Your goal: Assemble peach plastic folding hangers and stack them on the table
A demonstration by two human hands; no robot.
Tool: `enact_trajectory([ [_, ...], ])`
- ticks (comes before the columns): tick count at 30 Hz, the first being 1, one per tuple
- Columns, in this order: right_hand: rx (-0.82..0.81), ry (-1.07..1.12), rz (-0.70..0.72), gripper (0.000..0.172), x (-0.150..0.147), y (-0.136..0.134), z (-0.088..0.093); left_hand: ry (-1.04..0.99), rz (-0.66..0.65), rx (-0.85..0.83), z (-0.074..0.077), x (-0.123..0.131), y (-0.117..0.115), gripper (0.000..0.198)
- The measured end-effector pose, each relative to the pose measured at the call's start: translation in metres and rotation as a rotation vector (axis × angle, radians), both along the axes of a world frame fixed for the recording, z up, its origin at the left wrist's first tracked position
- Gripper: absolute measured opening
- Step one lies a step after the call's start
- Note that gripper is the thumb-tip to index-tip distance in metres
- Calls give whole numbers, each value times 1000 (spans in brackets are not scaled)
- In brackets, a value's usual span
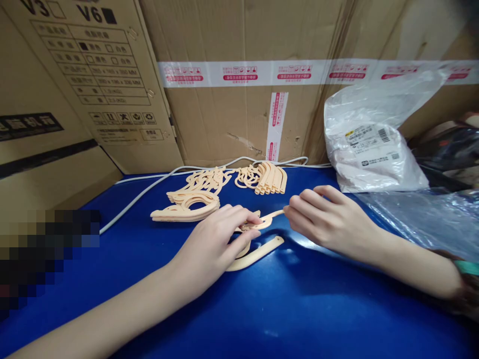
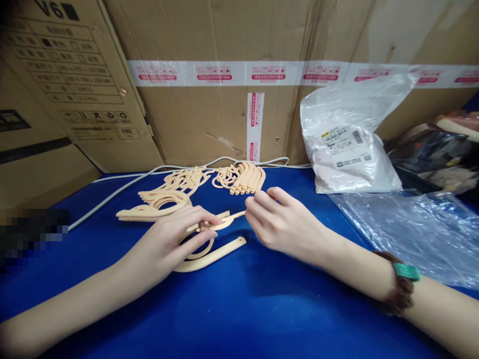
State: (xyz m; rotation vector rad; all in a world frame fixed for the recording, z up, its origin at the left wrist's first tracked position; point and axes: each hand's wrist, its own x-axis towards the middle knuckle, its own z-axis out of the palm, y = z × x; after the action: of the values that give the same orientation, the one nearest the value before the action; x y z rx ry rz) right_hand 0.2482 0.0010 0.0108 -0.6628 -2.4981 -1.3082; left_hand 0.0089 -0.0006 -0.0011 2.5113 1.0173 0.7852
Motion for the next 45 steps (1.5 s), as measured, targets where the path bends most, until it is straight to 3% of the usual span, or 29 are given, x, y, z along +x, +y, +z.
enact_trajectory([
  [6, -180, 153, 40, 19, -1, -3, -7, -1, -30, 116, 0, 1, -4, 8],
  [13, -597, 348, 117, 36, -11, -19, -10, -7, -123, 432, -3, 5, -11, 11],
  [19, -978, 486, 141, 30, -12, -21, -10, 1, -137, 585, -1, 7, -15, 16],
  [22, -1091, 553, 126, 24, -12, -21, -11, 33, -124, 601, 0, 7, -15, 15],
  [25, -997, 526, 134, 14, -12, -20, -14, 75, -124, 537, -2, 8, -13, 17],
  [30, -732, 468, 66, 22, -8, -11, -17, 35, -119, 383, -6, 9, -11, 30],
  [36, -854, 525, -137, 32, -1, -1, -20, 47, -76, 270, -4, 8, -12, 37],
  [41, -892, 507, -188, 42, -2, 0, -21, 114, -76, 142, -4, 8, -11, 35],
  [45, -877, 488, -196, 39, -6, 0, -22, 136, -72, 82, -7, 9, -11, 28],
])
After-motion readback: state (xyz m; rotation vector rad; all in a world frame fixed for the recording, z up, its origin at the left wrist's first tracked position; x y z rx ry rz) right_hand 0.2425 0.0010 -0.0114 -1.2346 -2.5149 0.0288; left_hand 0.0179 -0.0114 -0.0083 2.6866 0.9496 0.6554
